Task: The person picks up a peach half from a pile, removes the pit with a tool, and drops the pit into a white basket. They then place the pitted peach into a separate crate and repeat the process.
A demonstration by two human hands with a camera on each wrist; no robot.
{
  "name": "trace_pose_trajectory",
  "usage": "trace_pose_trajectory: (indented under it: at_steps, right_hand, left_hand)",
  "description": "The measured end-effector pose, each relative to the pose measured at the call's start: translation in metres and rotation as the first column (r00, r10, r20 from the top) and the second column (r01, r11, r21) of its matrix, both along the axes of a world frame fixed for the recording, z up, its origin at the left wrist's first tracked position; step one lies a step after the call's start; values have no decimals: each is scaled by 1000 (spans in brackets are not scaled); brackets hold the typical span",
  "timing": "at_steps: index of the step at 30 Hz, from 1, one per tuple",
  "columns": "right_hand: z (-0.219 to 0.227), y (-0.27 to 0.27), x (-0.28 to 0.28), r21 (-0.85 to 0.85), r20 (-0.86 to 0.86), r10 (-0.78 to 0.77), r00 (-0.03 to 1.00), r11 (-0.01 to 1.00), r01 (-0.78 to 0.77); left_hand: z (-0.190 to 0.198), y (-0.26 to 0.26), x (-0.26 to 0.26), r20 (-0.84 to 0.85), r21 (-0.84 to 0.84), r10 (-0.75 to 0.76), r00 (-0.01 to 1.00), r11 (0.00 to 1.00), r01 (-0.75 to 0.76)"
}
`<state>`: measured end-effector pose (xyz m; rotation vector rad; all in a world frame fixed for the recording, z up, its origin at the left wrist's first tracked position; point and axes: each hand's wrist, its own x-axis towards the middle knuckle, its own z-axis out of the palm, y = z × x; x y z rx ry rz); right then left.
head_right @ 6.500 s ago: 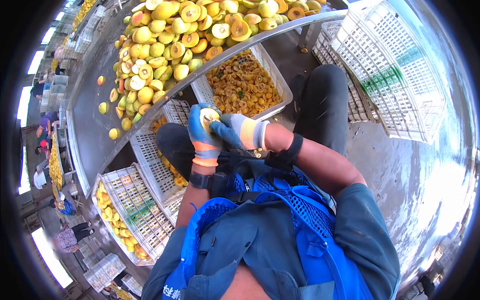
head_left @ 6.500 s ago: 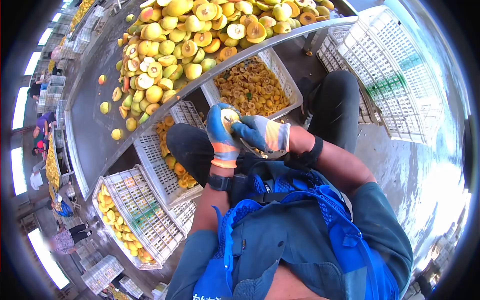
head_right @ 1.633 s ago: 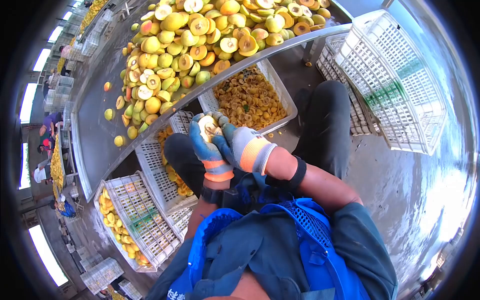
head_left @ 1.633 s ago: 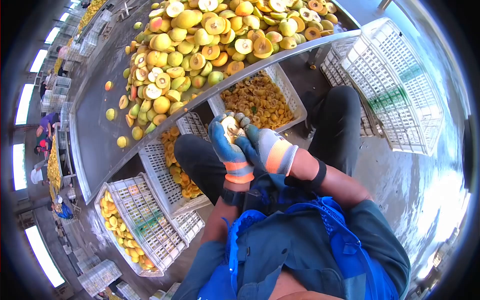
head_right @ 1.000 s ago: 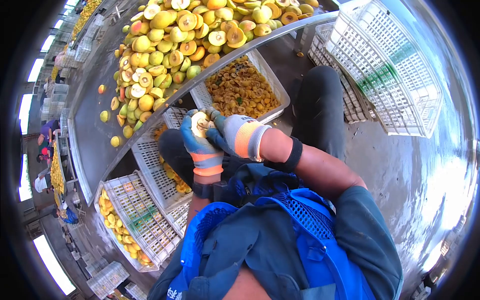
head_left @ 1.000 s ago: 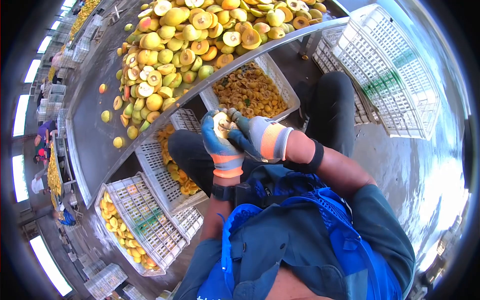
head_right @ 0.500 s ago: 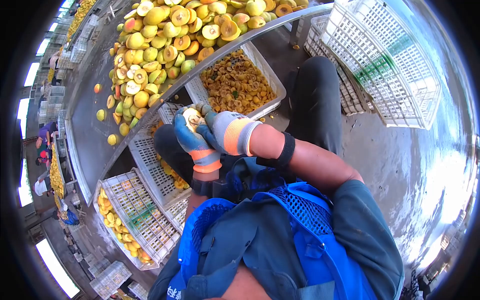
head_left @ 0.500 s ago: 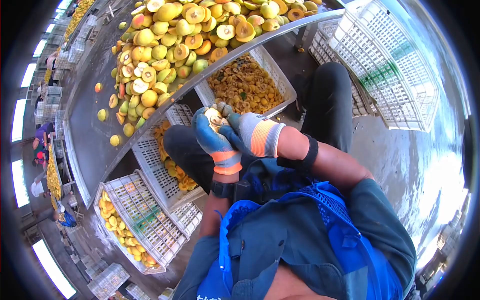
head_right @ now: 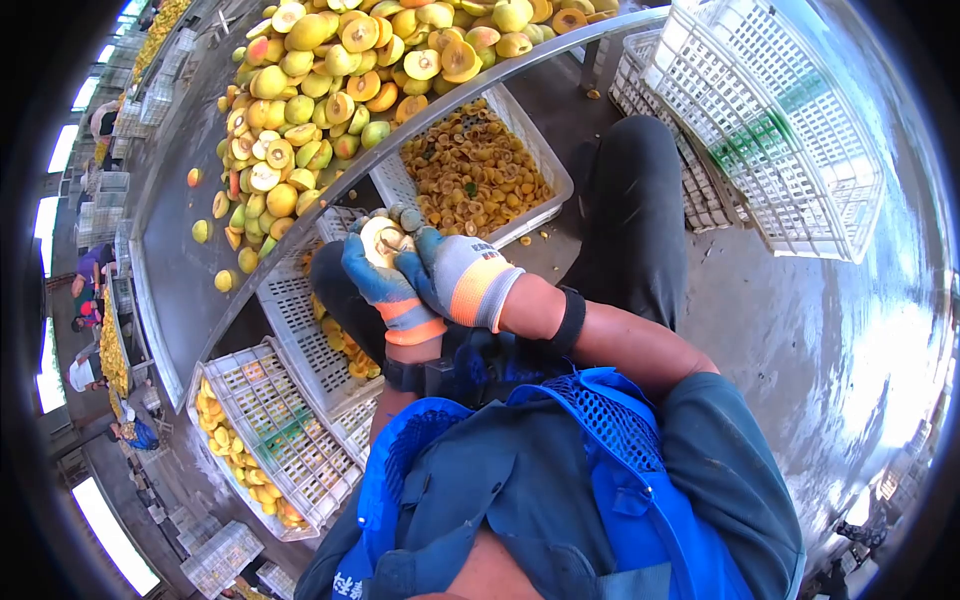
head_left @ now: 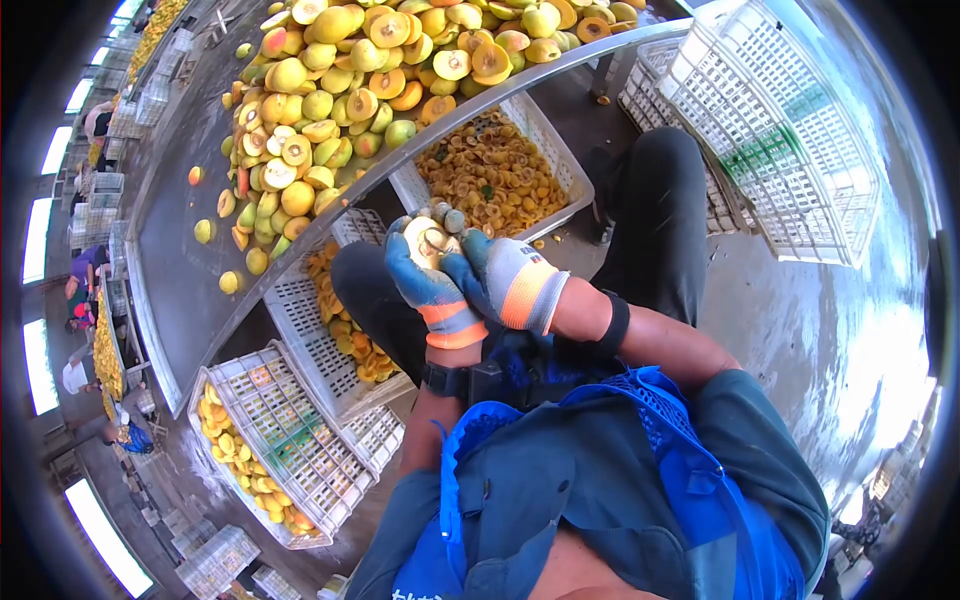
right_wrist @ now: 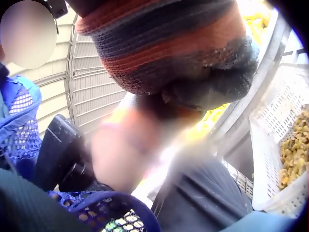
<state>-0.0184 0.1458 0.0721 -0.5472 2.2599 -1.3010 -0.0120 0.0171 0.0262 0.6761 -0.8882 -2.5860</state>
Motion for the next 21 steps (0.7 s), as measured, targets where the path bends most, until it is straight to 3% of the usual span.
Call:
trace_pose_trajectory:
  at_steps: [5,11,14,15,18,19,21]
  right_hand:
    - [3,1,-8,54,77,83,994,995,-88]
    - [-28,1,-15,-259,22,93,995,962,-84]
    - [-14,1,-20,-72,31,149,988,987,-147]
    - [6,2,-18,112,53,140,989,983,-145]
    - [-13,-6,-9,-10,28,33,999,999,-33]
    - [-18,-6,-7,-198,27,-6,1000,980,12]
    - [-26,-6,-5,-298,69,0,998,954,21]
  left_hand:
    - [1,6,5,-50,-108,-6,999,994,1]
    - [-1,9,7,-66,-57,-9,998,998,5]
    - [-3,5,7,-20,-101,-32,999,994,30]
    - [-4,6,4,26,-146,-3,1000,989,7]
    - [-5,8,1,7,-272,39,999,962,-35]
    - [-4,8,3,-19,-314,44,999,948,-47]
    - [1,9,6,-20,-325,50,999,944,-54]
